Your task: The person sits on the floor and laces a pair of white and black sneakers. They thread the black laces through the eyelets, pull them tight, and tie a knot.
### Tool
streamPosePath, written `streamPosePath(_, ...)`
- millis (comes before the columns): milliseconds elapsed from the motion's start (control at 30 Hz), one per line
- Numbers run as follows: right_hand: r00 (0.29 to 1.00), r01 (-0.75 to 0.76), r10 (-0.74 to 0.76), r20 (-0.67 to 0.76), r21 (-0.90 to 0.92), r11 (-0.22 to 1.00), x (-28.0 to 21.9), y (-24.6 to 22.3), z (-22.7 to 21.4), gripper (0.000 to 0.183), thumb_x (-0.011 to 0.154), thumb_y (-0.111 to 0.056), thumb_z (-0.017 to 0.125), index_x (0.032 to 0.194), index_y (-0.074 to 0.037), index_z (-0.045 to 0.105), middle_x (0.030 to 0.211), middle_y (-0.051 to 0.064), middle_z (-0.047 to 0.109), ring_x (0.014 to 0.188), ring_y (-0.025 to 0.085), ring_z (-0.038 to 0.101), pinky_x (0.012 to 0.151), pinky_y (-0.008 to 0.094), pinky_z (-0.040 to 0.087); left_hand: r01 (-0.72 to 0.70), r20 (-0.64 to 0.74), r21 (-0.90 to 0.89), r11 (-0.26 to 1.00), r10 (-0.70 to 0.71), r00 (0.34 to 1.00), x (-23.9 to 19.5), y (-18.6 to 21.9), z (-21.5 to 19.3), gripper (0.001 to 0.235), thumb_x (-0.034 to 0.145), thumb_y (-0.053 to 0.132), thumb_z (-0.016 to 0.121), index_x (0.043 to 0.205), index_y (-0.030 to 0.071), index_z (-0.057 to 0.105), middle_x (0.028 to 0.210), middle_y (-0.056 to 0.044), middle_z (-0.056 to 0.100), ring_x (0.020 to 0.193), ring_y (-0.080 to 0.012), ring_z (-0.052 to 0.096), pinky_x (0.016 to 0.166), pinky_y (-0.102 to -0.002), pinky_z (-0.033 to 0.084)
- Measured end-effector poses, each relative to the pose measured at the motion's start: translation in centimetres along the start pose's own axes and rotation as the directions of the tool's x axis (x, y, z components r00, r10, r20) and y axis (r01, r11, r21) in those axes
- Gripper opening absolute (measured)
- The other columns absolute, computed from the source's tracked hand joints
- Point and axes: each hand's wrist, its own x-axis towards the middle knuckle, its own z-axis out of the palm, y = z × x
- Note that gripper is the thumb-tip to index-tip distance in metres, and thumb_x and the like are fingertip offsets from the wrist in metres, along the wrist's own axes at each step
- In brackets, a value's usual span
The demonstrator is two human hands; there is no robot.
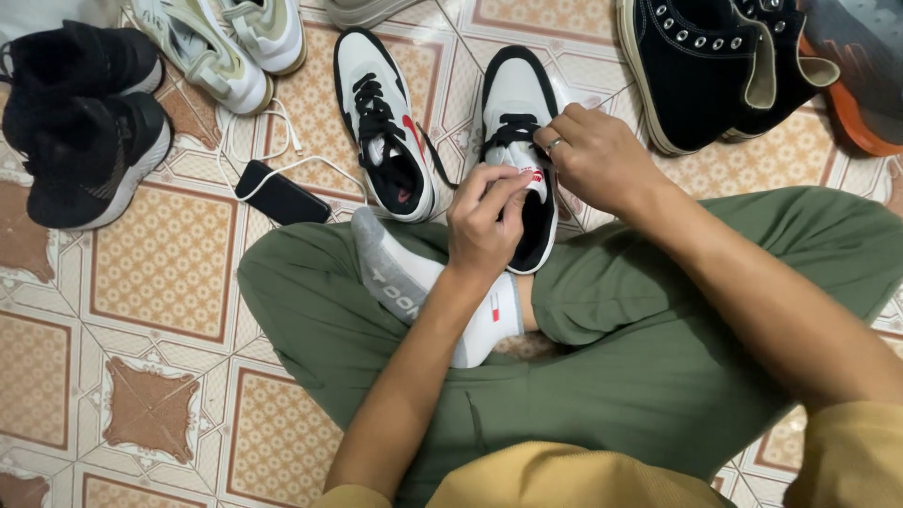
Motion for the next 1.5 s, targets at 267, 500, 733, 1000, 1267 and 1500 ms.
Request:
streamPosePath(267,0.995,0.083,-0.078,0.053,-0.093,0.992,0.4,0.5,-0.4,0.011,0.091,-0.004,0.060,0.082,-0.007,0.066,0.076,0.007,0.058,0.082,0.024,0.062,0.067,0.032,0.052,-0.014,0.000,-0.012,1.000,0.014,1.000,0.0,-0.1,0.1,0.007,0.092,0.013,0.079,0.096,0.018,0.080,0.089,0.004,0.069,0.089,-0.0220,0.076,0.090,-0.036,0.062)
streamPosePath(500,0.991,-0.134,0.132,0.020,0.074,0.988,-0.2,-1.0,-0.8,0.022,0.079,-0.002,0.077,0.100,-0.004,0.070,0.091,0.008,0.064,0.079,0.023,0.062,0.061,0.033,0.050,0.069,0.118,-0.057,0.996,-0.062,0.991,1.5,2.9,-1.9,0.024,0.081,-0.011,0.077,0.101,0.001,0.076,0.096,-0.009,0.070,0.087,-0.0257,0.073,0.081,-0.035,0.063)
streamPosePath(733,0.945,-0.233,0.309,-0.108,0.437,0.868,-0.2,-2.0,-0.4,0.020,0.083,0.020,0.072,0.093,0.004,0.069,0.086,0.013,0.062,0.073,0.027,0.057,0.064,0.036,0.048,0.123,0.161,-0.159,0.980,-0.097,0.982,1.3,2.7,-2.0,0.021,0.084,-0.010,0.076,0.102,0.001,0.075,0.099,-0.011,0.072,0.092,-0.0277,0.075,0.093,-0.037,0.062)
streamPosePath(1000,0.916,-0.294,0.386,-0.110,0.472,0.832,-0.4,-2.1,-0.3,0.021,0.081,0.015,0.080,0.095,0.001,0.075,0.090,0.010,0.064,0.087,0.026,0.057,0.073,0.035,0.049,0.160,0.182,-0.204,0.966,-0.123,0.976,1.3,2.5,-1.9,0.023,0.083,-0.011,0.076,0.102,0.001,0.075,0.100,-0.011,0.075,0.089,-0.0267,0.075,0.098,-0.039,0.062)
streamPosePath(1267,0.793,-0.561,0.565,0.226,0.633,0.533,-0.7,-1.7,-2.6,0.012,0.096,0.003,0.077,0.106,0.007,0.077,0.100,0.015,0.071,0.081,0.020,0.064,0.069,0.028,0.055,0.174,0.175,-0.202,0.964,-0.139,0.975,1.5,2.8,-1.5,0.024,0.082,-0.012,0.076,0.102,0.001,0.075,0.100,-0.011,0.074,0.093,-0.0260,0.075,0.089,-0.036,0.063)
streamPosePath(1500,0.743,-0.580,0.627,0.236,0.693,0.427,-2.4,-2.0,-1.5,0.012,0.097,0.005,0.079,0.110,0.006,0.078,0.102,0.025,0.073,0.097,0.041,0.072,0.078,0.042,0.062,0.107,0.046,-0.204,0.973,-0.100,0.994,0.0,0.4,0.4,0.014,0.089,0.006,0.080,0.098,0.016,0.081,0.088,0.002,0.073,0.091,-0.0233,0.078,0.092,-0.033,0.064)
